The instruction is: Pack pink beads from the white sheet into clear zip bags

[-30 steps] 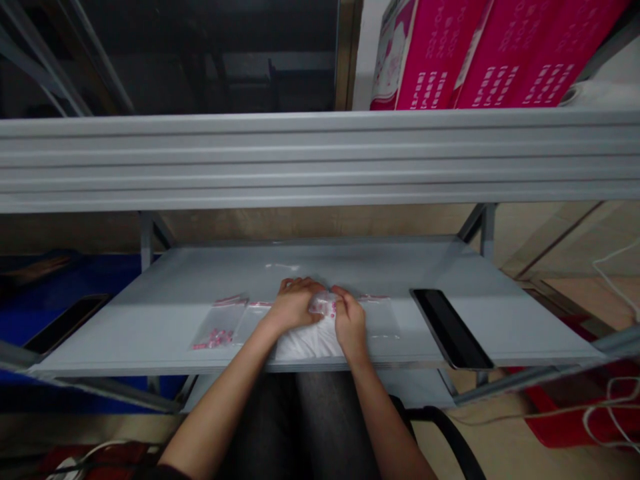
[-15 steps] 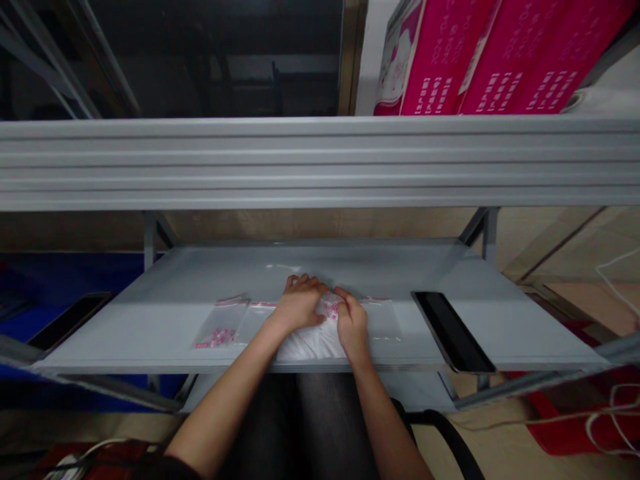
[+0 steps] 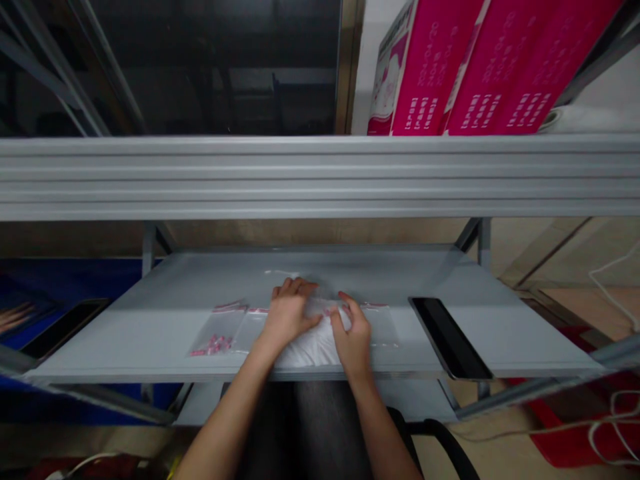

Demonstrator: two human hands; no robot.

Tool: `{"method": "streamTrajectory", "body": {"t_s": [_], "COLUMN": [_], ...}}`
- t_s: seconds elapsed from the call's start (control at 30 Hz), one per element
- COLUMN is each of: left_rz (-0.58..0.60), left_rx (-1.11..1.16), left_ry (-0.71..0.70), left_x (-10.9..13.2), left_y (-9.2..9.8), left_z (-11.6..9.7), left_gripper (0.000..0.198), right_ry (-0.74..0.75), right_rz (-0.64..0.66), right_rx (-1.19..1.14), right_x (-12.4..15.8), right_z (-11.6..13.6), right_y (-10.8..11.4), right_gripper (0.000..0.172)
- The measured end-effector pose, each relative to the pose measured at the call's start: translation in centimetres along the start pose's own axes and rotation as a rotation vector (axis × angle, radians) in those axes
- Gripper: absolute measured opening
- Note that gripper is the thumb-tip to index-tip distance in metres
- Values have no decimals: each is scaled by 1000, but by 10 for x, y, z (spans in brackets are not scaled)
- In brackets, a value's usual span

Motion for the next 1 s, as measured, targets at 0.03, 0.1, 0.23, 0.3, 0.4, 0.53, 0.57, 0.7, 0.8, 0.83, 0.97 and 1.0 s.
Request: {"method": "streamTrajectory", "body": {"t_s": [0.03, 0.1, 0.23, 0.3, 0.4, 0.53, 0.57, 0.7, 0.8, 0.83, 0.97, 1.0], "left_rz": [-62, -189, -436, -410, -287, -127, -117, -109, -67, -58, -69, -80], "left_rx": [19, 60, 380, 587, 853, 1021, 1031, 1036, 1055, 1066, 1073, 1063], "left_ry": [34, 96, 140, 184, 241, 236, 229, 247, 283, 285, 225, 199], "left_x": [8, 27, 69, 85, 97, 95, 94, 93, 93, 93, 89, 88], "left_y": [1, 0, -9, -15, -18, -14, -13, -14, -17, -17, -11, -10], "left_z": [-1, -8, -28, -34, -37, -40, -41, -44, -45, -46, -51, -53], "left_gripper": [48, 49, 56, 69, 47, 20, 21, 23, 22, 23, 24, 23], "right_ry": [-21, -74, -103, -116, -96, -27, -14, 17, 34, 40, 22, 17], "right_rz": [15, 82, 290, 344, 382, 452, 456, 436, 415, 408, 403, 413], "right_rx": [-34, -133, -240, -239, -215, -113, -81, -1, 37, 45, 27, 12], "right_x": [5, 16, 32, 36, 41, 48, 50, 53, 54, 54, 54, 54], "right_z": [4, 11, 28, 34, 43, 53, 54, 54, 55, 55, 54, 53], "right_y": [1, 3, 10, 20, 38, 52, 54, 62, 70, 73, 85, 88], "right_gripper": [41, 41, 22, 26, 29, 29, 29, 29, 31, 32, 33, 33]}}
Point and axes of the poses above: each hand's wrist, its own x-axis away from the middle knuckle, its own y-axis out of the back of the hand, z = x × y, the point moved 5 cm from there along -x, towards the middle knuckle, and after that the axes turned 10 degrees about z, right-handed, at the moved point
